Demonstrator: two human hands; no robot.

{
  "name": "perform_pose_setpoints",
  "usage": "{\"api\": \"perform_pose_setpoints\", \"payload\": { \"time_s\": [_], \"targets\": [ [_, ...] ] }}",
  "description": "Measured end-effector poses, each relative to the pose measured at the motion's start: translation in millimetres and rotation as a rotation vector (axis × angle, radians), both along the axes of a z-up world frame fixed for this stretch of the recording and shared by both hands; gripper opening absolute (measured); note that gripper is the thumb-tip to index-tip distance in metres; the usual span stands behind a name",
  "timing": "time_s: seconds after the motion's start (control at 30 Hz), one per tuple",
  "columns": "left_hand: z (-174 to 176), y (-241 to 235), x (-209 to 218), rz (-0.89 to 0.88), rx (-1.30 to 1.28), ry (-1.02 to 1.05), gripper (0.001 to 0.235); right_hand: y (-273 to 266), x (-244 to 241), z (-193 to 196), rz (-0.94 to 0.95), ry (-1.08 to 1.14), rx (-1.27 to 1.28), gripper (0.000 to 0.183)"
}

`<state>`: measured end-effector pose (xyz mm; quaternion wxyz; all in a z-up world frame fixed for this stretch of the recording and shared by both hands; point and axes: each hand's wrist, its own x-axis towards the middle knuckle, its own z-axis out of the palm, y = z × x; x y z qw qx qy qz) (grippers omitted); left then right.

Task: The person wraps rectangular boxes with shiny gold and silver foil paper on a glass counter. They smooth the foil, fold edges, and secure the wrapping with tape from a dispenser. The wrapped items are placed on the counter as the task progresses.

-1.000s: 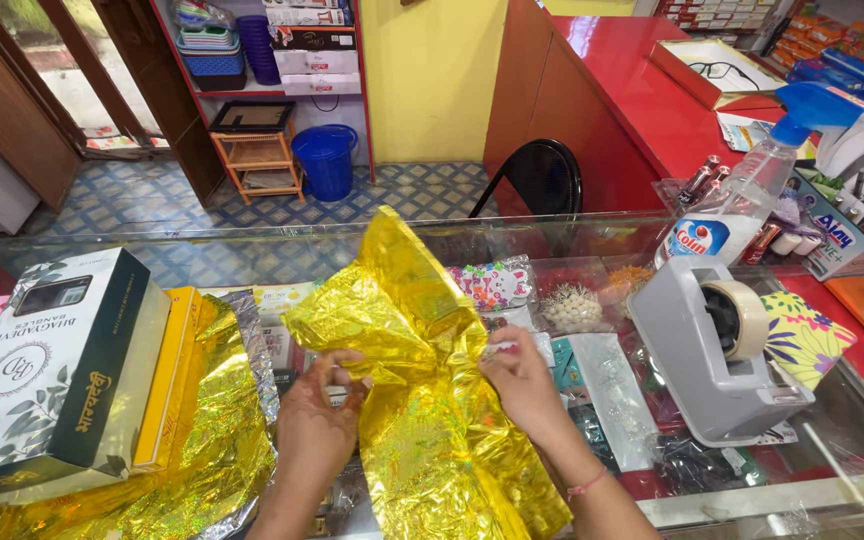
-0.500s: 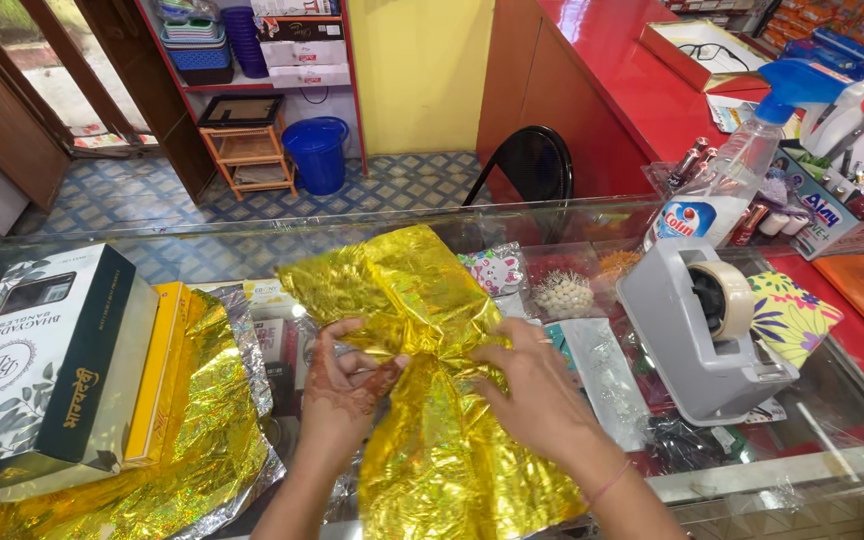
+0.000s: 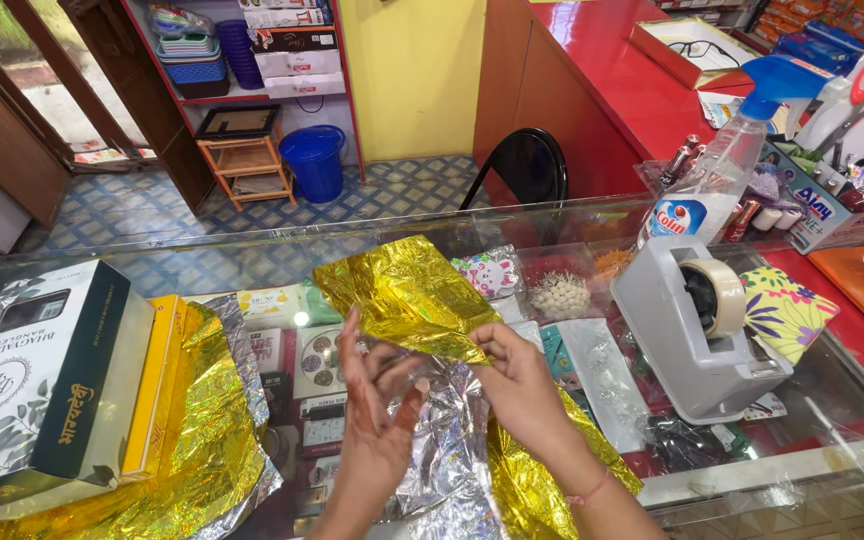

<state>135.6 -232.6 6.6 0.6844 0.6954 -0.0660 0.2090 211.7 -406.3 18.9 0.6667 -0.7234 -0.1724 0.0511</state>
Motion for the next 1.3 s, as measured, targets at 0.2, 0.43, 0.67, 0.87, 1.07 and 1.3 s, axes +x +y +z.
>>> {"api": "perform_pose_setpoints", "payload": {
  "time_s": [0.2,0.43,0.67,0.87,1.07,1.3],
  "targets": [
    [-24,2,-8,0.494,0.708,-0.105,0.069,-6,15,-14,-0.014,0.135,0.156,0.014],
    [-38,30,8,0.265,0.272,0.551,0.042,-33,43,-53,-0.023,0.100,0.157,0.014],
    [-35,65,24,0.171,0.059,0.124,0.064,-84,90,-74,-0.026,0.056,0.085,0.024],
    [9,133,27,0.231,0.455,0.562,0.070,-104,63,-43,-0.156,0.413,0.315,0.020],
    [28,172,27,0.080,0.505,0.555,0.067,-125,65,-36,-0.192,0.426,-0.062,0.023],
    [34,187,35,0.072,0.570,0.821,0.062,-155,89,-23,-0.158,0.100,-0.812,0.033]
  ]
}}
